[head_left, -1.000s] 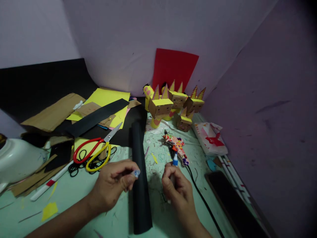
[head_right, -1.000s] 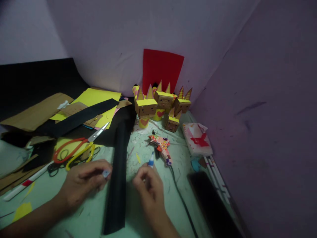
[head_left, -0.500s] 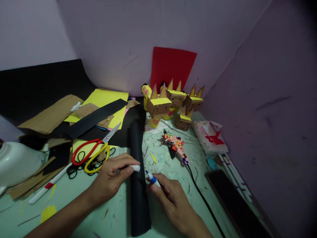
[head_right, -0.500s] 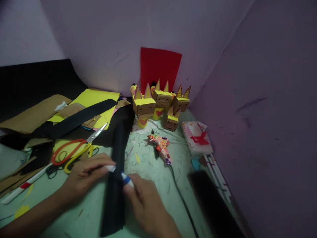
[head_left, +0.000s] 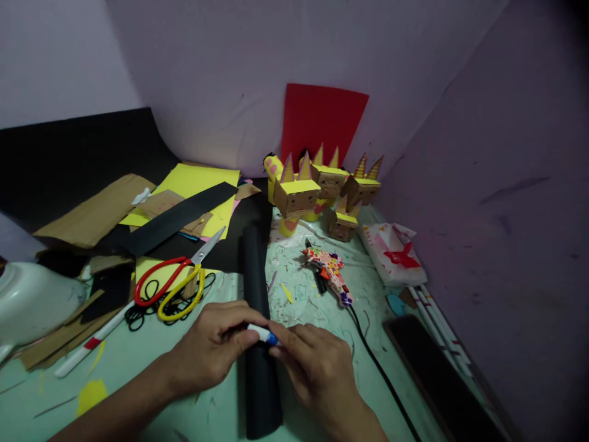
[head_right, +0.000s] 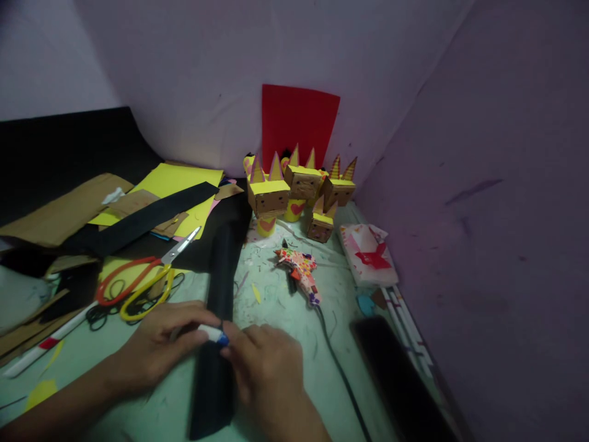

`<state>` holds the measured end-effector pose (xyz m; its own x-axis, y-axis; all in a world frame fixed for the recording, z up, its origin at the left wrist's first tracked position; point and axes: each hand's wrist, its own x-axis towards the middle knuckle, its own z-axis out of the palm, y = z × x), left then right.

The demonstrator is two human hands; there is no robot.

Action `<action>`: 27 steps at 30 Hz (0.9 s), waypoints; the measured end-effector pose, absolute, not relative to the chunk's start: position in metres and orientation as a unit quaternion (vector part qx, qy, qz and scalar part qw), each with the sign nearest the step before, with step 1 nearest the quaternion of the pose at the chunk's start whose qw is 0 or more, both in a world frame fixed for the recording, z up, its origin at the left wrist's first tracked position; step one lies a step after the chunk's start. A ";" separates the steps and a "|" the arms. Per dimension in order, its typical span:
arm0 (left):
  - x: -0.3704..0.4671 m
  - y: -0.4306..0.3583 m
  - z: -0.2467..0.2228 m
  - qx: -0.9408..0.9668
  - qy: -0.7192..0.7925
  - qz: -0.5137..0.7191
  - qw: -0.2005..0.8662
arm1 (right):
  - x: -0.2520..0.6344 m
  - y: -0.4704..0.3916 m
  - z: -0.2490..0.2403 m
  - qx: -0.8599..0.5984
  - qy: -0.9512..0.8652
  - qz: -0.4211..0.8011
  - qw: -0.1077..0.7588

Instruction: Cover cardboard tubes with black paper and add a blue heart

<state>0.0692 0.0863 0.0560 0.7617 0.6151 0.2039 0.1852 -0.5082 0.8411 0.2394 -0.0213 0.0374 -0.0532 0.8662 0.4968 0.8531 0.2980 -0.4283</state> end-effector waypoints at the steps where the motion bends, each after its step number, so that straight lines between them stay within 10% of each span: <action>1: 0.070 0.086 0.055 0.827 0.267 0.249 0.428 | 0.239 -0.021 0.036 -0.594 -0.719 -0.009 0.360; 17: 0.074 0.073 0.050 0.836 0.230 0.297 0.399 | 0.229 -0.025 0.046 -0.599 -0.666 0.250 0.368; 27: 0.073 0.087 0.046 0.702 0.389 0.398 0.444 | 0.319 -0.039 0.052 -0.807 -0.472 0.053 0.350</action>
<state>0.0733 0.0873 0.0463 0.3807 0.9000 0.2122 0.1933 -0.3019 0.9335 0.3189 -0.0392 0.0525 0.5482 0.7999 0.2442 0.7255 -0.3096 -0.6147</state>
